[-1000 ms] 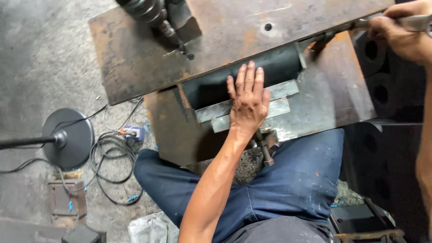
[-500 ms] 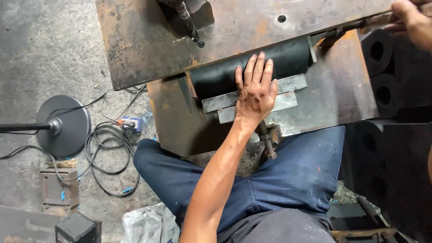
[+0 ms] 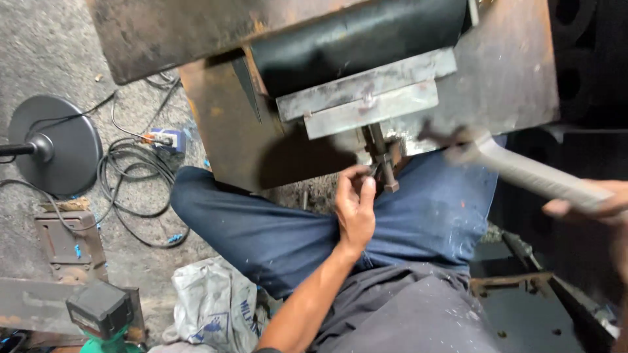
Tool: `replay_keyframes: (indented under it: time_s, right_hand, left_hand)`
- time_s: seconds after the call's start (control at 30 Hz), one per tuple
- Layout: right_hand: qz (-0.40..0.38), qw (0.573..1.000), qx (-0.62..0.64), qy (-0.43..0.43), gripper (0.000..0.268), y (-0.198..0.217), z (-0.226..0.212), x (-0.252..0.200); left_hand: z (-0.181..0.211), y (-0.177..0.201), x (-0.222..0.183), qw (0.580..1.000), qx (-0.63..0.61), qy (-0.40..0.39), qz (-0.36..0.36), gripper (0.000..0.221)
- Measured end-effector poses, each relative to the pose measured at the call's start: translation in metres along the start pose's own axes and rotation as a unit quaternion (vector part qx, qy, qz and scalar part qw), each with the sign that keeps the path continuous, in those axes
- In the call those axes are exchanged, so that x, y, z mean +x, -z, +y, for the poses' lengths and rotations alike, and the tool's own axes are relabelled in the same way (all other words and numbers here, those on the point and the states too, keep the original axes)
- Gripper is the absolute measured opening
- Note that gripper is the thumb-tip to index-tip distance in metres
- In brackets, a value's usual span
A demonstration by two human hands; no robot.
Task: Measuring a metal part with a tape measure and fitting it into a machine fixture using a wrench and hammer.
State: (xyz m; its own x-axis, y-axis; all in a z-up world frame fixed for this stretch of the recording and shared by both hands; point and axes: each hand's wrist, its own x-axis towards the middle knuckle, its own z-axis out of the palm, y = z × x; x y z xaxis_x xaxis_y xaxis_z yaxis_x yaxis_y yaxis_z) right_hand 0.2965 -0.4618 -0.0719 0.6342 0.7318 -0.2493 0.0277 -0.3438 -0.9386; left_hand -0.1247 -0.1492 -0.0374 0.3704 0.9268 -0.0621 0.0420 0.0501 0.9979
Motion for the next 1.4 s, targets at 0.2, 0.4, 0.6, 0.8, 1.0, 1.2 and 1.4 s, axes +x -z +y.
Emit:
replay_keyframes:
  time_s: [0.2,0.4,0.6,0.8,1.0,1.2,1.4]
  right_hand:
    - [0.032,0.999,0.011,0.008,0.033,-0.237,-0.218,-0.104]
    - [0.069,0.987,-0.120,0.084,0.053,-0.245,-0.211,-0.128]
    - [0.058,0.976,-0.140,0.156,0.062,-0.259,-0.227,-0.132]
    - [0.027,0.982,-0.073,0.174,0.046,-0.295,-0.262,-0.111]
    - [0.006,0.975,-0.182,0.124,0.031,-0.294,-0.247,-0.100]
    - [0.067,0.988,0.029,0.133,0.065,-0.244,-0.163,-0.053]
    - [0.152,0.934,0.269,-0.181,0.061,-0.198,-0.023,0.031]
  left_hand:
    - [-0.045,0.011,-0.026,0.871,-0.348,0.336,-0.080,0.037]
    - [-0.045,0.001,-0.021,0.719,-0.505,0.449,-0.163,0.040]
    - [-0.052,-0.002,-0.018,0.692,-0.511,0.469,-0.201,0.058]
    - [-0.037,0.001,-0.011,0.685,-0.509,0.474,-0.217,0.062]
    - [-0.050,-0.002,-0.015,0.689,-0.515,0.459,-0.222,0.062]
    - [-0.048,-0.001,-0.016,0.690,-0.507,0.476,-0.198,0.060]
    - [-0.051,-0.004,-0.016,0.688,-0.519,0.466,-0.200,0.059]
